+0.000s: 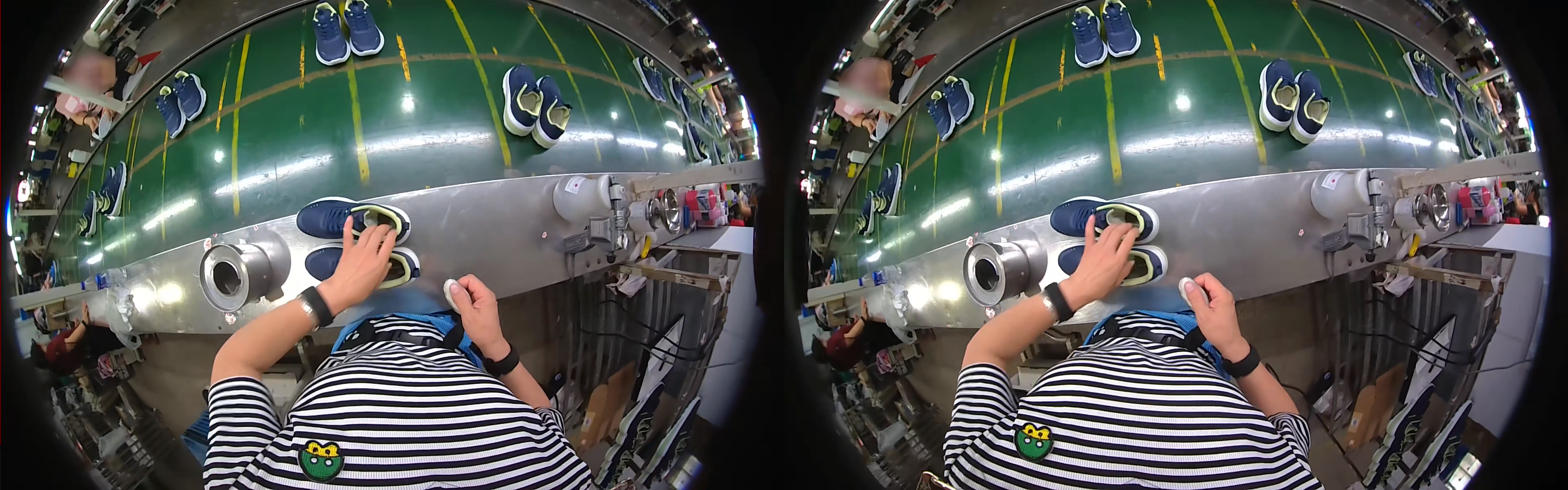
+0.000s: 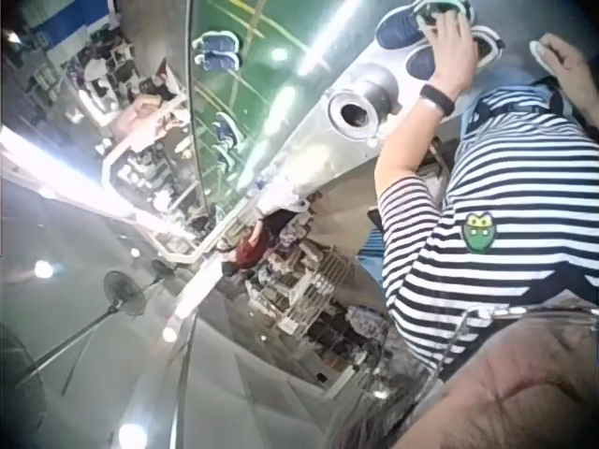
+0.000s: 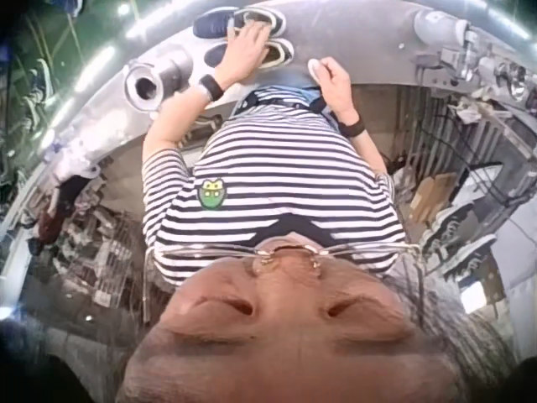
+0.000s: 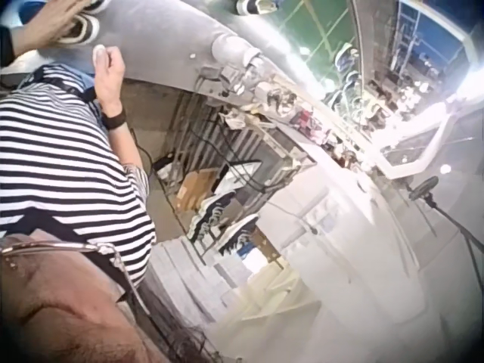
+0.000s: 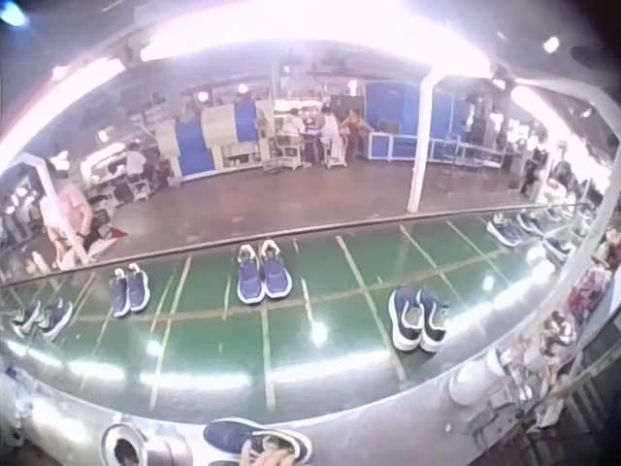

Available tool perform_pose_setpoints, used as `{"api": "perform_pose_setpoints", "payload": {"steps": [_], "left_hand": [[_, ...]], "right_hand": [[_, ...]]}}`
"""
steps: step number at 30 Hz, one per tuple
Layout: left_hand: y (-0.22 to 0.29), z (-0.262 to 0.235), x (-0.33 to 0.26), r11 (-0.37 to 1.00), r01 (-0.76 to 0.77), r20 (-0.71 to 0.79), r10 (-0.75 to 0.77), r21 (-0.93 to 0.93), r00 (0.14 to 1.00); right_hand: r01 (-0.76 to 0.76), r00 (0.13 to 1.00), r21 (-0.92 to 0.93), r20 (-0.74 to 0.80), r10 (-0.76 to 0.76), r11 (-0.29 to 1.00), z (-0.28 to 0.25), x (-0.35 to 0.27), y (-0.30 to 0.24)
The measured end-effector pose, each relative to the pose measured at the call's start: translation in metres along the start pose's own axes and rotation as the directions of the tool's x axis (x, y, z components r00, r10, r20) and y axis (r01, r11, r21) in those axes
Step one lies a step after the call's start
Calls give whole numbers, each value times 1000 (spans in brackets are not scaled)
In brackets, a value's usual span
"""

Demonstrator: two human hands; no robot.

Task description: The person wipes the exterior of blue and white sneakers with a white cloth on a factory assembly line. They handle the shoes one at a time, rotating them to clean different sides, and place them back on the moving conveyor belt.

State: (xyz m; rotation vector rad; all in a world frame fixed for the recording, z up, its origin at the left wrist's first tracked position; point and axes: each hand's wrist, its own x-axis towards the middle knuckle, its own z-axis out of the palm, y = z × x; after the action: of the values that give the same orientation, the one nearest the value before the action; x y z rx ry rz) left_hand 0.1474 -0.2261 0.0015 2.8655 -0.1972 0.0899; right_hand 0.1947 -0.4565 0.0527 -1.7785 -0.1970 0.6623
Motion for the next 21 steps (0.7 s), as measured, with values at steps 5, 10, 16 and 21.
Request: {"api": "perform_pose_setpoints", "payload": {"steps": [5, 10, 16, 21], "left_hand": [[29, 5, -23, 989, -146, 249, 144, -14, 958], [12, 3, -3, 986, -113, 265, 141, -119, 954], [22, -118, 11, 832, 137, 527, 204, -537, 825], [49, -106, -18, 646, 314, 432, 27, -696, 902]], "right_hand": [[-23, 1000, -3, 12, 23, 1000, -12, 6, 8], [-35, 999, 61, 29, 33, 998, -21, 14, -5], [33, 990, 160, 129, -54, 987, -34, 21, -58], [38, 944, 123, 321, -77, 992, -16, 10, -77]]}}
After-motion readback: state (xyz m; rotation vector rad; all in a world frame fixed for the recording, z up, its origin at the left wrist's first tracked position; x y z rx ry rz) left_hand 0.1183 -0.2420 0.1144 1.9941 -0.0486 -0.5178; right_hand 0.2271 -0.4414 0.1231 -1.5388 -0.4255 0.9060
